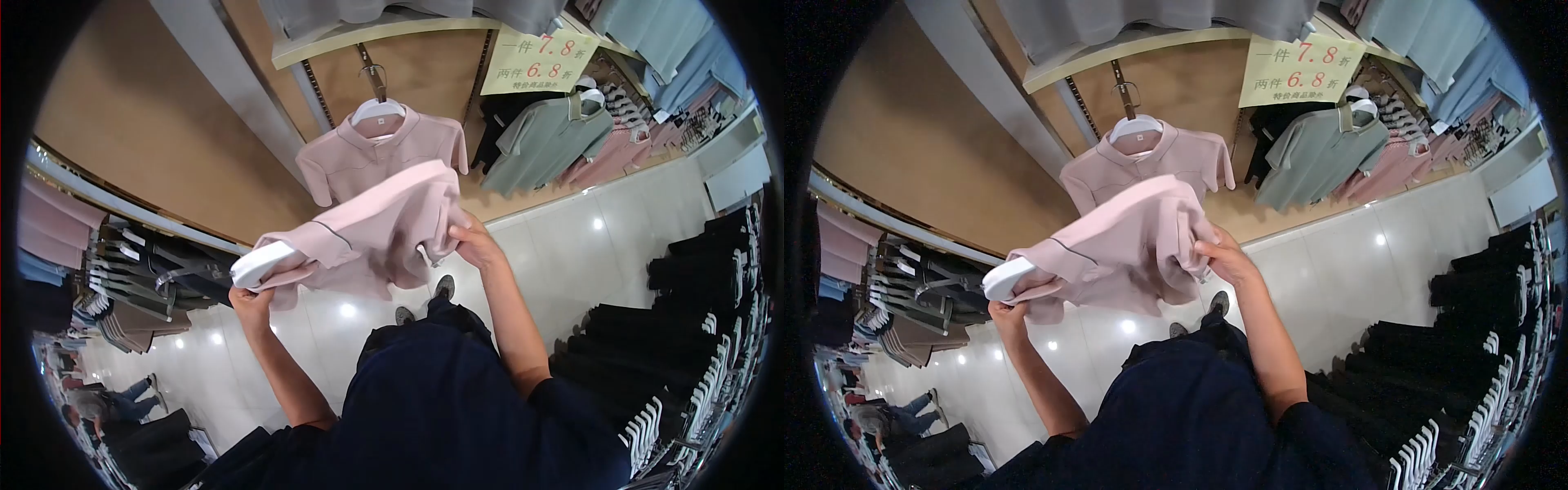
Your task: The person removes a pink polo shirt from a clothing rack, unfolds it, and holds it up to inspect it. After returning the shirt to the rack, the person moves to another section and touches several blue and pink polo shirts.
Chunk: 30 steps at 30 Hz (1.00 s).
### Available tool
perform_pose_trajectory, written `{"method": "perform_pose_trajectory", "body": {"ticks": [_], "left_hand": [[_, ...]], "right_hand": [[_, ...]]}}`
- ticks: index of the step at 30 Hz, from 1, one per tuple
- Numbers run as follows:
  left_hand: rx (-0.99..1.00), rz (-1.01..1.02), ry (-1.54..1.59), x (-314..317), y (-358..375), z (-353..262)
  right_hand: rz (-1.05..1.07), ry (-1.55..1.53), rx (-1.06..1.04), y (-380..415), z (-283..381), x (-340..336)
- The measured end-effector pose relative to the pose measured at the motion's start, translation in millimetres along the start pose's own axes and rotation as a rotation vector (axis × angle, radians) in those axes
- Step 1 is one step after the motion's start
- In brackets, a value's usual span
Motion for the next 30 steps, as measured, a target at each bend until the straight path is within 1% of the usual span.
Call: {"method": "perform_pose_trajectory", "body": {"ticks": [1,2,5,6,9,12,15,18,21,24,27,30], "left_hand": [[-0.003,0.022,-0.017,3.5,-0.8,-1.8],[0.037,0.041,-0.012,5.9,-2.2,-4.8],[0.001,-0.007,-0.012,4.6,-4.7,0.2],[0.009,-0.016,0.004,5.8,-4.9,-0.5],[0.013,-0.038,0.039,12.6,-5.1,-5.0],[-0.014,-0.059,0.050,13.8,-3.9,12.0],[-0.013,-0.104,0.081,12.2,-5.0,20.9],[-0.012,-0.135,0.104,14.6,-6.4,16.3],[-0.021,-0.135,0.119,14.1,-6.5,17.4],[-0.017,-0.151,0.128,11.4,-6.7,21.7],[-0.021,-0.177,0.135,4.9,-7.0,26.9],[-0.023,-0.188,0.146,0.0,-6.1,31.3]], "right_hand": [[0.038,0.001,-0.001,-1.9,3.6,4.5],[0.078,0.004,-0.002,-3.0,8.0,9.1],[-0.192,0.053,-0.121,1.0,34.8,-5.8],[-0.187,0.002,-0.237,2.0,49.5,-2.2],[-0.250,0.030,-0.350,9.0,72.2,-2.3],[-0.241,0.066,-0.383,12.6,80.9,8.3],[-0.250,0.029,-0.357,13.2,82.9,5.0],[-0.245,0.018,-0.373,13.2,89.1,5.0],[-0.266,-0.017,-0.399,12.2,88.7,-1.9],[-0.286,-0.022,-0.443,11.0,90.7,-23.4],[-0.387,-0.027,-0.458,13.3,96.0,-27.9],[-0.341,-0.006,-0.437,12.1,93.9,-31.4]]}}
Point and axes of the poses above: each hand's wrist, its own y-axis away from the middle knuckle, its own x-axis out of the palm, z = x × y, the point moved 8 cm from there along -y, towards the middle knuckle, and after that the axes turned 4 degrees about -y, right-handed, at the moved point
